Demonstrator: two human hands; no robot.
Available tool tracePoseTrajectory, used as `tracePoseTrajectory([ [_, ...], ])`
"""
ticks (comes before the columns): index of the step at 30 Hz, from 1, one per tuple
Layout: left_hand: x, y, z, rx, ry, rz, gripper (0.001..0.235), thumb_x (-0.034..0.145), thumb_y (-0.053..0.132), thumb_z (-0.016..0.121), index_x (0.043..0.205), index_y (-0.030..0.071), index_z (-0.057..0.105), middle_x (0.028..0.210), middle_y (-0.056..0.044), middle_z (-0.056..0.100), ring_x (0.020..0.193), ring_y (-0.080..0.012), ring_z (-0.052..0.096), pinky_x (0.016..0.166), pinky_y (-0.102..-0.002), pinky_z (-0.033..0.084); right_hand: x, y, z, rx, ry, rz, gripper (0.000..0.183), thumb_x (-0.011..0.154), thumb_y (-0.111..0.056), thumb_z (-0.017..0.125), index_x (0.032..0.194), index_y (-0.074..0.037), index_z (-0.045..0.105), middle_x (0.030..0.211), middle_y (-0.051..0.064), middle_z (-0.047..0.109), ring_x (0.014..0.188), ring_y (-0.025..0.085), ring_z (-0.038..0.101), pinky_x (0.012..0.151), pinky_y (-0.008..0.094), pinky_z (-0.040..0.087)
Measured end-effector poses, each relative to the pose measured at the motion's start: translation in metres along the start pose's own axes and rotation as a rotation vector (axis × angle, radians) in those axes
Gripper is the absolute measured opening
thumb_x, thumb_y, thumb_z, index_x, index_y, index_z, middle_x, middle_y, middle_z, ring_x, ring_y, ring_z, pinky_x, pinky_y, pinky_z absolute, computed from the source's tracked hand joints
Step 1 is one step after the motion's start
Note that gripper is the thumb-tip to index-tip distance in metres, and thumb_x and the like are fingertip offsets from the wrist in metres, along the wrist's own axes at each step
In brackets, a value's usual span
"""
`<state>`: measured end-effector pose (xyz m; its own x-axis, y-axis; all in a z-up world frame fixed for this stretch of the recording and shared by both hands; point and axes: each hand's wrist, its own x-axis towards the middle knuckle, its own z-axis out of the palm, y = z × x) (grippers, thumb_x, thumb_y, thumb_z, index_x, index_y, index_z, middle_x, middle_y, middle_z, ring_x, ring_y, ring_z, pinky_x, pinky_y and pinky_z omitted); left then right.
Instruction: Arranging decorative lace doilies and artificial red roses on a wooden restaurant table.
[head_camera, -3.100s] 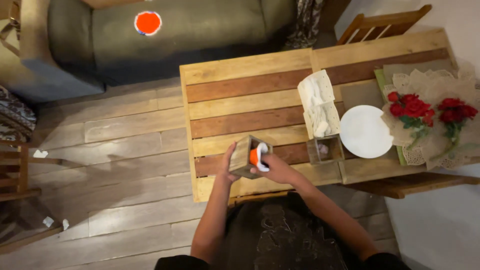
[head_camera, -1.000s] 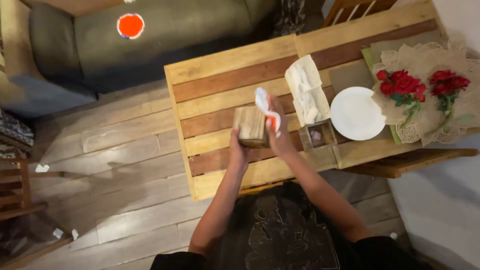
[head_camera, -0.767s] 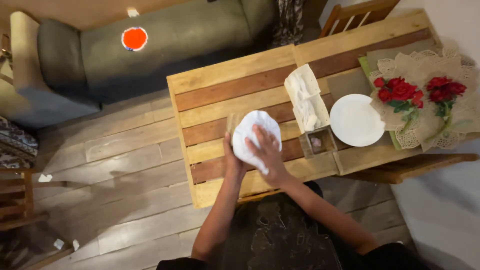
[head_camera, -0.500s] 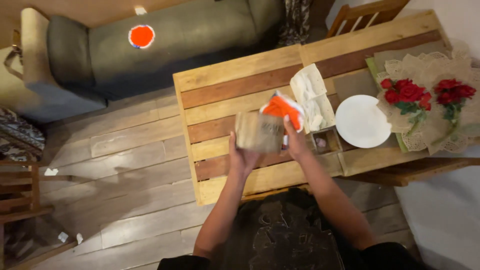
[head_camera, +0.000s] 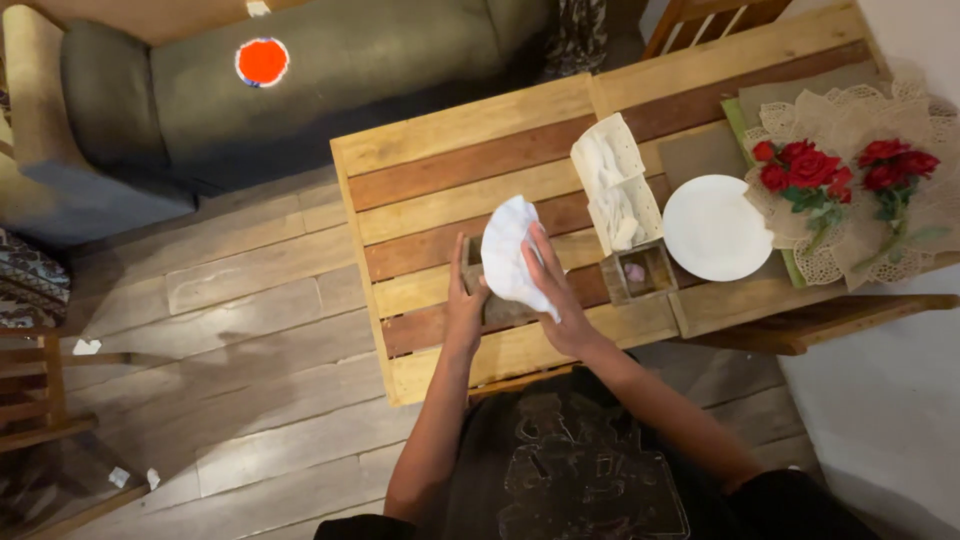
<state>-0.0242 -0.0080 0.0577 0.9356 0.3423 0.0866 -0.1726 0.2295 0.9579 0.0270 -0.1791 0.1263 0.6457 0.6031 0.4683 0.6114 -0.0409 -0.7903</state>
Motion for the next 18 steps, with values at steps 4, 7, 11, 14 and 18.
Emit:
tracePoseTrajectory([
  [4,-0.003,-0.004,0.001,-0.012,0.158,-0.116,0.091,0.092,0.047,0.074,0.163,0.013,0.028,0.163,-0.015,0.036,0.147,-0.0284,0.039,0.12,-0.04,0.035,-0.01,0.067,0.009,0.353,0.035,0.289,0.079,0.107,-0.063,0.035,0.161,-0.005,0.037,0.17,0.013,0.031,0.157,0.029,0.031,0.126,0.043,0.028],
  [7,-0.005,-0.013,-0.007,-0.211,0.126,-0.178,0.087,0.095,0.046,0.071,0.165,0.014,0.03,0.15,-0.016,0.044,0.138,-0.0298,0.043,0.116,-0.043,0.039,-0.032,0.149,0.026,0.567,0.133,0.805,0.083,0.104,-0.066,0.039,0.156,-0.003,0.043,0.154,0.012,0.05,0.14,0.027,0.049,0.115,0.044,0.037],
  [11,-0.009,-0.075,-0.042,-0.604,0.048,-0.377,0.072,0.104,0.054,0.053,0.158,0.008,0.038,0.152,-0.012,0.053,0.139,-0.0283,0.051,0.117,-0.043,0.042,-0.01,0.111,0.016,0.994,0.245,0.94,0.074,0.092,-0.053,0.06,0.15,-0.01,0.044,0.143,0.004,0.056,0.129,0.021,0.057,0.107,0.044,0.048],
  [14,0.001,-0.086,-0.046,-0.827,-0.012,-0.491,0.075,0.105,0.059,0.042,0.157,0.005,0.04,0.153,-0.013,0.055,0.14,-0.0273,0.052,0.117,-0.042,0.043,-0.014,0.087,0.021,0.684,0.147,0.671,0.077,0.096,-0.049,0.067,0.155,-0.006,0.043,0.148,0.004,0.054,0.134,0.02,0.051,0.113,0.037,0.039],
  [18,0.007,-0.08,-0.045,0.043,0.224,-0.474,0.064,0.117,0.05,0.046,0.15,-0.004,0.057,0.117,-0.03,0.059,0.103,-0.0318,0.057,0.098,-0.069,0.045,-0.031,0.095,0.037,0.261,0.153,0.708,0.071,0.096,-0.042,0.066,0.153,-0.005,0.045,0.148,0.008,0.057,0.136,0.028,0.053,0.113,0.041,0.042],
])
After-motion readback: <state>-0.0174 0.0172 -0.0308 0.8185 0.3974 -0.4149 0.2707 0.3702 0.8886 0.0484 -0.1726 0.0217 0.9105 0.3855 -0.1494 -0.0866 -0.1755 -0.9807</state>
